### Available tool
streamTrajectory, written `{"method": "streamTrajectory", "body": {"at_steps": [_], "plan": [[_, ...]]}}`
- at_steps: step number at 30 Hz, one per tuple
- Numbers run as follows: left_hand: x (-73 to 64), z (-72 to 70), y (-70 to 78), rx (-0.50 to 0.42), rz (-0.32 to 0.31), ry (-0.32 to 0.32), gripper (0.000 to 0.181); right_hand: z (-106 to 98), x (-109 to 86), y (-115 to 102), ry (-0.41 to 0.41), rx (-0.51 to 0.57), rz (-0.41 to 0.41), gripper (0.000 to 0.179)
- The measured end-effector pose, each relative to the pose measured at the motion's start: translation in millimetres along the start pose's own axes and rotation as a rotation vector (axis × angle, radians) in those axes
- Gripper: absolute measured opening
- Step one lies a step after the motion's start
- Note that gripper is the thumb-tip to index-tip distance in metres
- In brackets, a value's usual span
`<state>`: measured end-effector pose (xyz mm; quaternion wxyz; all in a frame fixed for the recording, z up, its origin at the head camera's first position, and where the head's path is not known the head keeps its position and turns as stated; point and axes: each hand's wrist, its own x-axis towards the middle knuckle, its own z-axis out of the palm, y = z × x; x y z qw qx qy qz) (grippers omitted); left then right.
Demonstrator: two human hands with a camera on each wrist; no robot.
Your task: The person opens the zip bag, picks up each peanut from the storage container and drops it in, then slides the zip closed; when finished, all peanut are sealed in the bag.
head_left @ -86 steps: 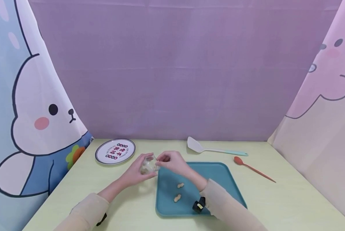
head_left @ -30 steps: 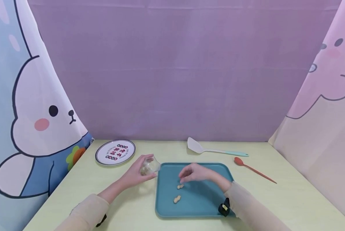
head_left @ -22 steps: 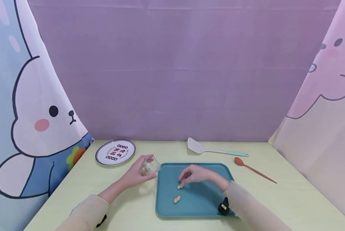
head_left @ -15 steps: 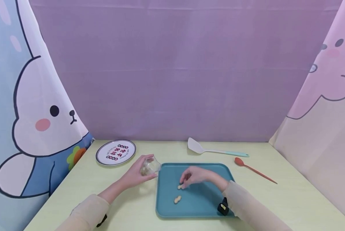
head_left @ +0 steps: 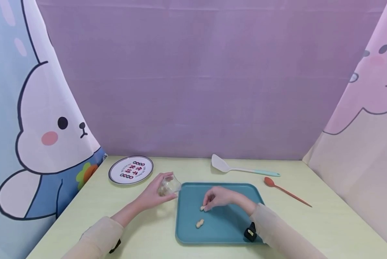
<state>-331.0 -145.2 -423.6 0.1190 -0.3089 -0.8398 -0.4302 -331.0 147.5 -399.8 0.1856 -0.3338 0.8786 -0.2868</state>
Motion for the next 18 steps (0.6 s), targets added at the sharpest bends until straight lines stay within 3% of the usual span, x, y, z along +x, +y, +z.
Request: {"method": "streamTrajectory", "body": {"at_steps": [12,18], "plan": [[-0.4,-0.1,0.0,-0.013,-0.014,-0.011,0.077,-12,-3.7,5,0.097,0.052,-0.011,0.009],[0.0,0.8,-1.5,-0.025,-0.026,-0.016,0.077,-17,0.7,-1,0.177,0.08,-0.089,0.012]]}}
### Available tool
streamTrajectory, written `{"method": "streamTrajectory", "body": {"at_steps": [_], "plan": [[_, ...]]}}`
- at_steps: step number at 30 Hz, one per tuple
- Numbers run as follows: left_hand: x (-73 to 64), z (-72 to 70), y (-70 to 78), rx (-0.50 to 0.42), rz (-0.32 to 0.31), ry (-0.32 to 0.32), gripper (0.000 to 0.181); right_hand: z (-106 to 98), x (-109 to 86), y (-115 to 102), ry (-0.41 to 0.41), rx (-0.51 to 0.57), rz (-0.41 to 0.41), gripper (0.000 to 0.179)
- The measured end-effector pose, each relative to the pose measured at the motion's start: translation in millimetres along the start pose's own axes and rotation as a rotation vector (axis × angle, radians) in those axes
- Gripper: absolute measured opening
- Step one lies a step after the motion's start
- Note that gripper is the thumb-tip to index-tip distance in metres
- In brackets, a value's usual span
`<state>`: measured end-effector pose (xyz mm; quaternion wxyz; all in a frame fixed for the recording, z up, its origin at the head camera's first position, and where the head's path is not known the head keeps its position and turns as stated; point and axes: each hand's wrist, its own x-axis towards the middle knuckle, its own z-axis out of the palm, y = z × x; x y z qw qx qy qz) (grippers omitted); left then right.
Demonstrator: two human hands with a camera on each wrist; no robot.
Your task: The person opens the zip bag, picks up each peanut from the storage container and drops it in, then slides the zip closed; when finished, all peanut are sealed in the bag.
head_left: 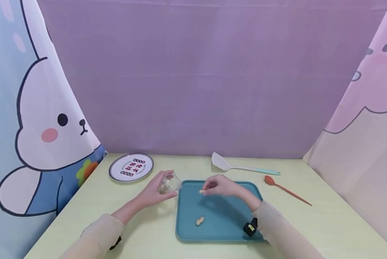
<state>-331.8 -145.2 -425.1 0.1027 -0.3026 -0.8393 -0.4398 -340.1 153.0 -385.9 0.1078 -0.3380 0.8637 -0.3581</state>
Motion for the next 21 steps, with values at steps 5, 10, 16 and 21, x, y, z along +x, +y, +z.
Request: {"method": "streamTrajectory", "body": {"at_steps": [5,10,16,21], "plan": [[1.4,0.5,-2.3,-0.012,0.002,0.0,0.077,1,9.6,-12,0.08,0.021,-0.042,0.015],[0.9,0.1,-0.7,0.005,0.006,-0.002,0.077,6,21.9,-27,0.148,0.019,-0.07,0.017],[0.2,-1.2,2.1,0.023,0.014,-0.002,0.079,12,38.7,-45,0.194,-0.004,-0.137,0.016],[0.8,-1.1,1.0,0.035,0.014,-0.005,0.078,20,47.9,-58,0.209,0.0,-0.186,0.016]]}}
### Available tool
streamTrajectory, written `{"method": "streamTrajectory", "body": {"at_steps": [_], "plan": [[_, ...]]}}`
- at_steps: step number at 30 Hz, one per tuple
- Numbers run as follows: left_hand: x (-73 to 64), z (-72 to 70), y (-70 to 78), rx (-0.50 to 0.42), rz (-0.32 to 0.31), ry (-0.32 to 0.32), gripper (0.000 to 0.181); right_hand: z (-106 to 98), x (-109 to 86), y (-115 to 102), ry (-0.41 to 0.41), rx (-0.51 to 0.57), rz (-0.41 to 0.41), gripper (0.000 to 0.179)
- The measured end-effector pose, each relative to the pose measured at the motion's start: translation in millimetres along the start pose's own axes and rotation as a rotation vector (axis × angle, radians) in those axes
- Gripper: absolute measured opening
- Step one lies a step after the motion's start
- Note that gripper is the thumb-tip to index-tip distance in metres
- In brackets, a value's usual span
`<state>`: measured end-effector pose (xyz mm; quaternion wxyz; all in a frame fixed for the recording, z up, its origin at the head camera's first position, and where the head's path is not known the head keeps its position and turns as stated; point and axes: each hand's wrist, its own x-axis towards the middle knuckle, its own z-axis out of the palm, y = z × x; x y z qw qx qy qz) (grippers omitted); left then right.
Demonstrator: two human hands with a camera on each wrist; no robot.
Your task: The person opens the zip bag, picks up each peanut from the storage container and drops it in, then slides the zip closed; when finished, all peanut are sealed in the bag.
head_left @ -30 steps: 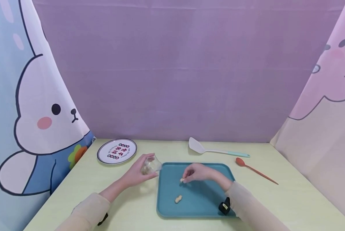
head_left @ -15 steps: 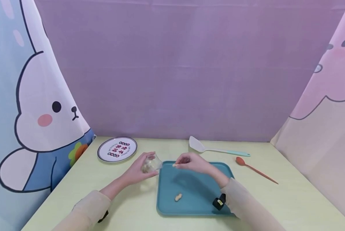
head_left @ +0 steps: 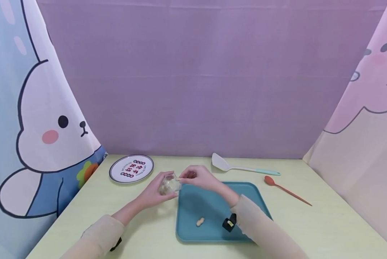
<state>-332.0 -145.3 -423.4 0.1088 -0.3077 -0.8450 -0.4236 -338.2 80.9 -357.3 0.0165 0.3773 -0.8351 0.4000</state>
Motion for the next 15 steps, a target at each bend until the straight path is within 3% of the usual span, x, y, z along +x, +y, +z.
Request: {"method": "streamTrajectory", "body": {"at_steps": [15], "plan": [[-0.3,-0.1,-1.6,0.001,-0.01,0.003,0.077,17,8.4,1,-0.003,-0.009,0.012,0.02]]}}
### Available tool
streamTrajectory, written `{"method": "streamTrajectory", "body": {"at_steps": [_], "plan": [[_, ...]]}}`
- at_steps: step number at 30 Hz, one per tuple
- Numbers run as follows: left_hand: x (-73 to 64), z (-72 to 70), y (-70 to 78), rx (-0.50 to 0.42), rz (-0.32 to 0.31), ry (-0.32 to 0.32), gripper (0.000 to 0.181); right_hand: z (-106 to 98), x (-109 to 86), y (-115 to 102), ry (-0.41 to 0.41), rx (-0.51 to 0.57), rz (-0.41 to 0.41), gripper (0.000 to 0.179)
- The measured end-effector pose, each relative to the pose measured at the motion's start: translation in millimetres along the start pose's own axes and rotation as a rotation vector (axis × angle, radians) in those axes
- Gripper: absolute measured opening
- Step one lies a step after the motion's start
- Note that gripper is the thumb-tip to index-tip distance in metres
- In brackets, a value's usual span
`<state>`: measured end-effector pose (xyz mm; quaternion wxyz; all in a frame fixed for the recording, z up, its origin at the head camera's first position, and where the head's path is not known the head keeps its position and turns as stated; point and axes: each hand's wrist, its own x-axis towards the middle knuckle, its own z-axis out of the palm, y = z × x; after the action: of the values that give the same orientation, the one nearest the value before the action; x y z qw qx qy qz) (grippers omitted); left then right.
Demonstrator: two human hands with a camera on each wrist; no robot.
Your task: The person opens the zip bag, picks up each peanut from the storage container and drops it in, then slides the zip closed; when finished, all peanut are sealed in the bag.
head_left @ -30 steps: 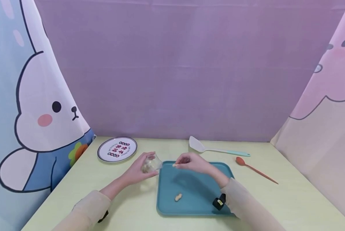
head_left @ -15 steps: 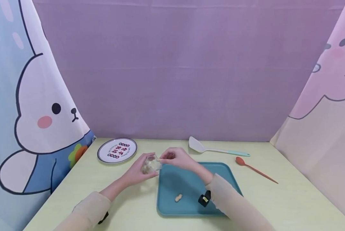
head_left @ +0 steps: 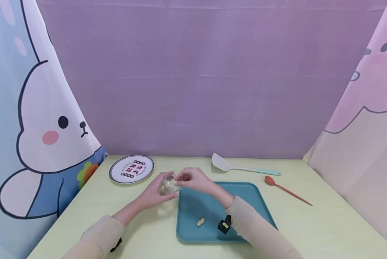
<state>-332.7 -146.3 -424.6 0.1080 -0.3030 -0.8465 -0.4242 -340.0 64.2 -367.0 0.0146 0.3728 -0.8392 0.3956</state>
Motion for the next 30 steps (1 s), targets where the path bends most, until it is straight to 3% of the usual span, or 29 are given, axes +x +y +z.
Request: {"method": "streamTrajectory", "body": {"at_steps": [17,24,30], "plan": [[-0.1,0.3,0.5,0.013,0.019,0.013,0.076,-11,-10.5,0,0.026,-0.012,-0.014,0.02],[-0.6,0.5,1.8,-0.011,0.036,0.01,0.076,-20,-29.0,4,0.01,-0.025,0.001,0.017],[-0.4,-0.5,0.9,-0.011,-0.001,0.005,0.078,-24,-51.6,5,-0.007,-0.029,0.047,0.014]]}}
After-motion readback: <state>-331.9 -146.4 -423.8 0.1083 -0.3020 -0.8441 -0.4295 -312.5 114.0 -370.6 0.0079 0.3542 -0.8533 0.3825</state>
